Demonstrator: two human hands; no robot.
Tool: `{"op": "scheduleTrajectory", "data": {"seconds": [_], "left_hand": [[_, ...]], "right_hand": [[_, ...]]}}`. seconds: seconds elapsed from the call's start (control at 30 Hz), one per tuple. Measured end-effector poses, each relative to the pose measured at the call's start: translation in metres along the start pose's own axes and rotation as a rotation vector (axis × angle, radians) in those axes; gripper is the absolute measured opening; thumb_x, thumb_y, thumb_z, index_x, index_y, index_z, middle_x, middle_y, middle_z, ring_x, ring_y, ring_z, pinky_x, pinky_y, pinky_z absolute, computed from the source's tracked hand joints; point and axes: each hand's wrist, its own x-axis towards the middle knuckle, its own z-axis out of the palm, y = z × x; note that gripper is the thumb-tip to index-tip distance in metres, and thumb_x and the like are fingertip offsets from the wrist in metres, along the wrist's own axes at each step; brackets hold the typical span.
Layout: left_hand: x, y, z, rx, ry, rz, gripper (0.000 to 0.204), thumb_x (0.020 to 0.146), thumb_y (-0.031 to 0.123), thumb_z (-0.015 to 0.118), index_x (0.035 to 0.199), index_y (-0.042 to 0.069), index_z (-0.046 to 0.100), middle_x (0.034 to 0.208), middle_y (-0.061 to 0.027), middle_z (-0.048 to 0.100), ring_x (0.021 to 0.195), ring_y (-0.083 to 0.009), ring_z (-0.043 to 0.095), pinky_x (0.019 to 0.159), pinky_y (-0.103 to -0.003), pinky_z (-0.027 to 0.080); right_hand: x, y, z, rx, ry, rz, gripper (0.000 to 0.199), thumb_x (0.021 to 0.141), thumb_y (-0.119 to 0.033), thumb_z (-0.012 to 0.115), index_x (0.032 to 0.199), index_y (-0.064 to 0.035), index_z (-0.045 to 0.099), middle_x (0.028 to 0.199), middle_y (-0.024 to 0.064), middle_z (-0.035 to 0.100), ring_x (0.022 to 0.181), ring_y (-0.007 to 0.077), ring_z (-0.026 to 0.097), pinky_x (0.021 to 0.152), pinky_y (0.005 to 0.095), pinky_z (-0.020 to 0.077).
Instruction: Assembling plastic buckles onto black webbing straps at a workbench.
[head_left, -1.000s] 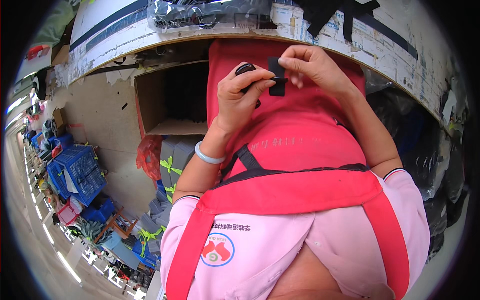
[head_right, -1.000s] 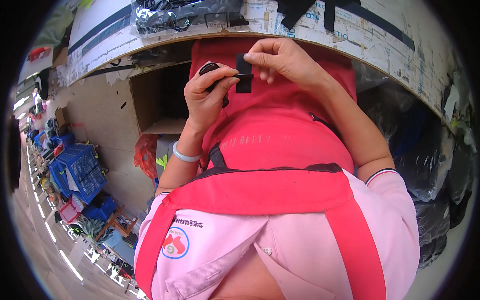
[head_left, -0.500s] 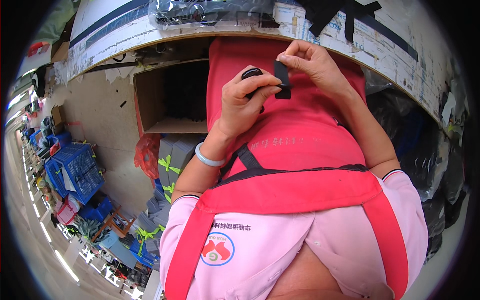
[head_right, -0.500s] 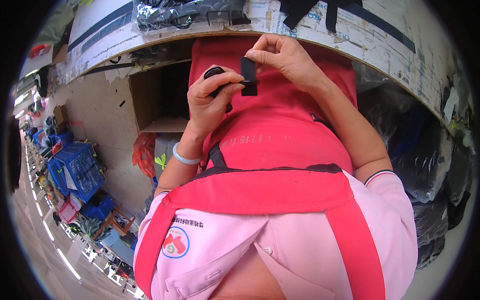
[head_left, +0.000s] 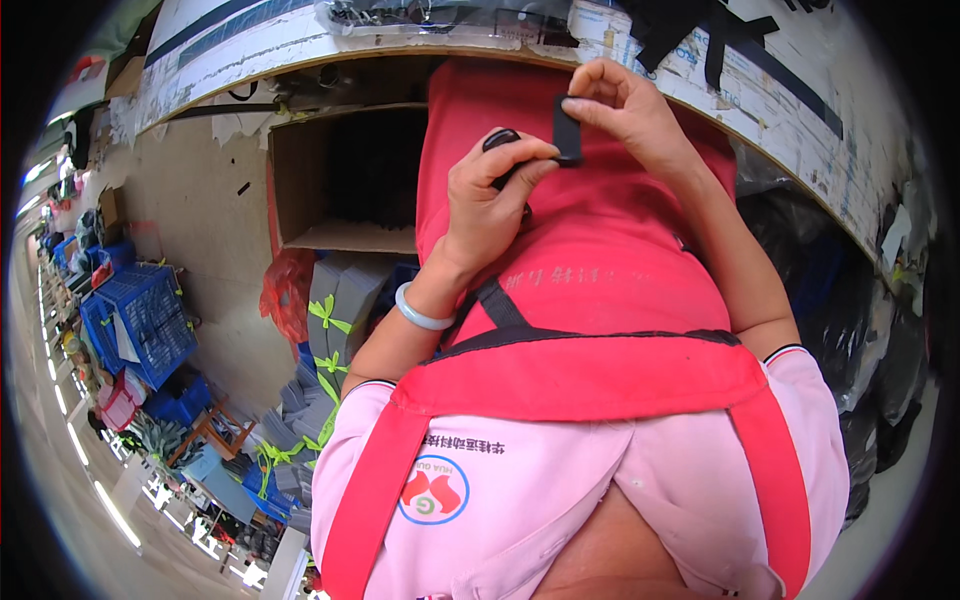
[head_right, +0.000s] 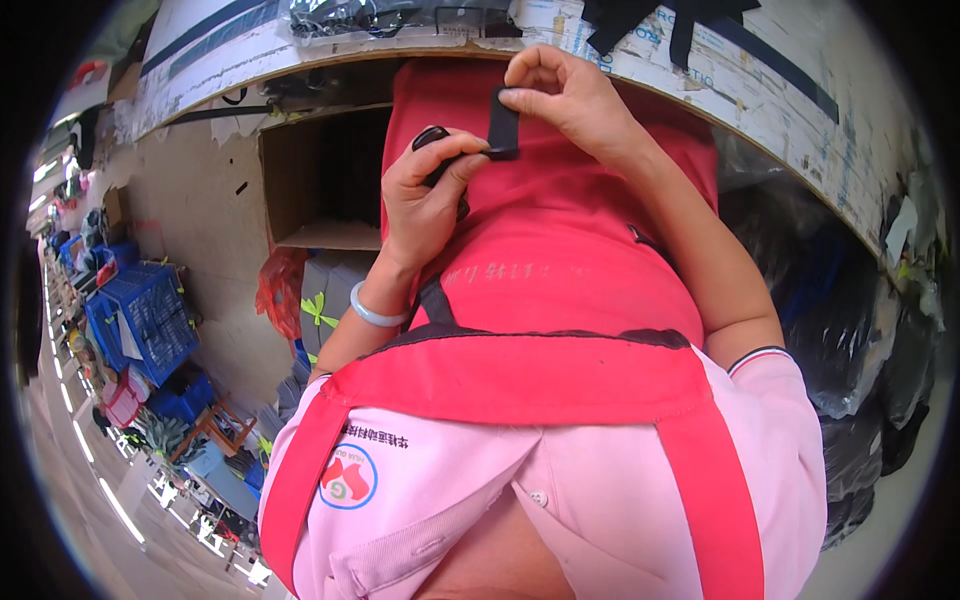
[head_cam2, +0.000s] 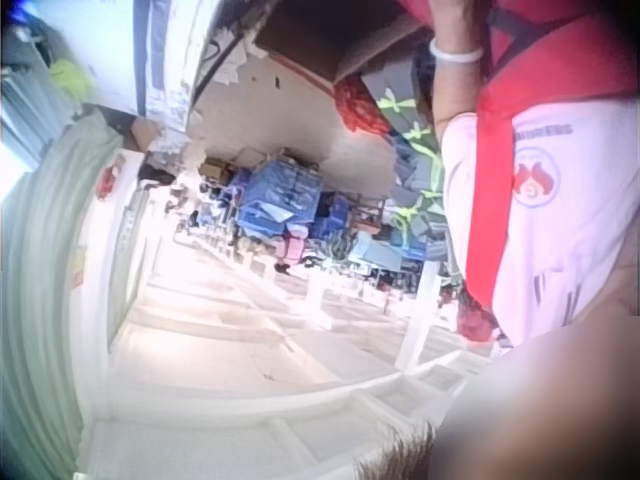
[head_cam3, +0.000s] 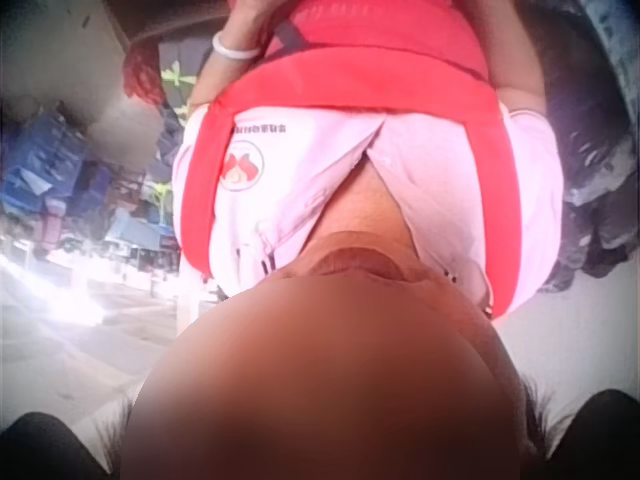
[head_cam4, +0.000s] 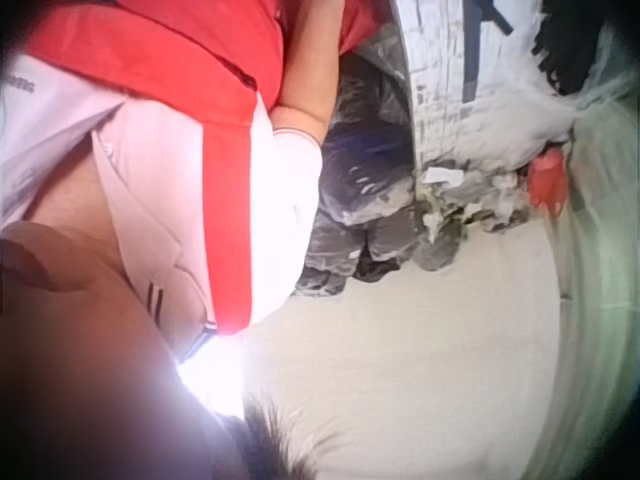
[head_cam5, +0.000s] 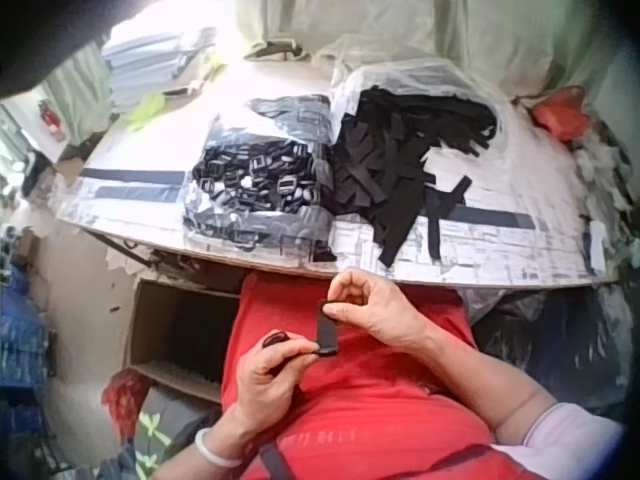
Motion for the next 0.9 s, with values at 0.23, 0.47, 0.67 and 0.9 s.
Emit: {"op": "scheduleTrajectory", "data": {"seconds": [0.23,0.47,0.67,0.9], "left_hand": [[-0.030,0.010,-0.006,-0.131,-0.011,-0.105,0.020,0.091,-0.005,0.055,0.108,-0.001,0.065,0.085,-0.0068,0.064,0.062,-0.0106,0.057,0.057,-0.021,0.045],[-0.021,0.011,-0.007,-0.440,0.040,-0.289,0.058,0.096,-0.001,0.047,0.148,0.011,0.025,0.087,-0.0058,0.064,0.057,-0.0058,0.050,0.053,-0.019,0.044],[-0.013,0.000,0.004,-0.466,-0.068,-0.388,0.075,0.095,-0.001,0.048,0.152,0.018,0.003,0.081,-0.0051,0.059,0.053,-0.0066,0.050,0.050,-0.020,0.044],[-0.007,-0.023,-0.003,-0.680,-0.076,-0.621,0.013,0.098,0.012,0.051,0.108,0.006,0.050,0.076,-0.0074,0.061,0.049,-0.0101,0.052,0.046,-0.021,0.042]], "right_hand": [[0.053,-0.023,0.051,0.005,0.039,-0.234,0.026,0.093,-0.014,0.062,0.117,-0.0034,0.057,0.111,0.0054,0.061,0.102,0.0094,0.058,0.087,0.0234,0.0484],[0.031,-0.011,0.040,-0.092,-0.343,0.133,0.028,0.098,-0.027,0.054,0.105,-0.0019,0.064,0.091,0.0008,0.063,0.084,0.0072,0.057,0.075,0.0223,0.0470],[0.004,-0.010,0.037,-0.017,-0.276,0.144,0.014,0.089,-0.012,0.064,0.095,0.0008,0.066,0.078,0.0011,0.064,0.071,0.0062,0.057,0.064,0.0219,0.0465],[-0.001,-0.016,0.014,-0.399,-0.228,0.048,0.019,0.089,-0.017,0.065,0.095,0.0009,0.064,0.081,0.0037,0.064,0.079,0.0091,0.057,0.073,0.0264,0.0465]]}}
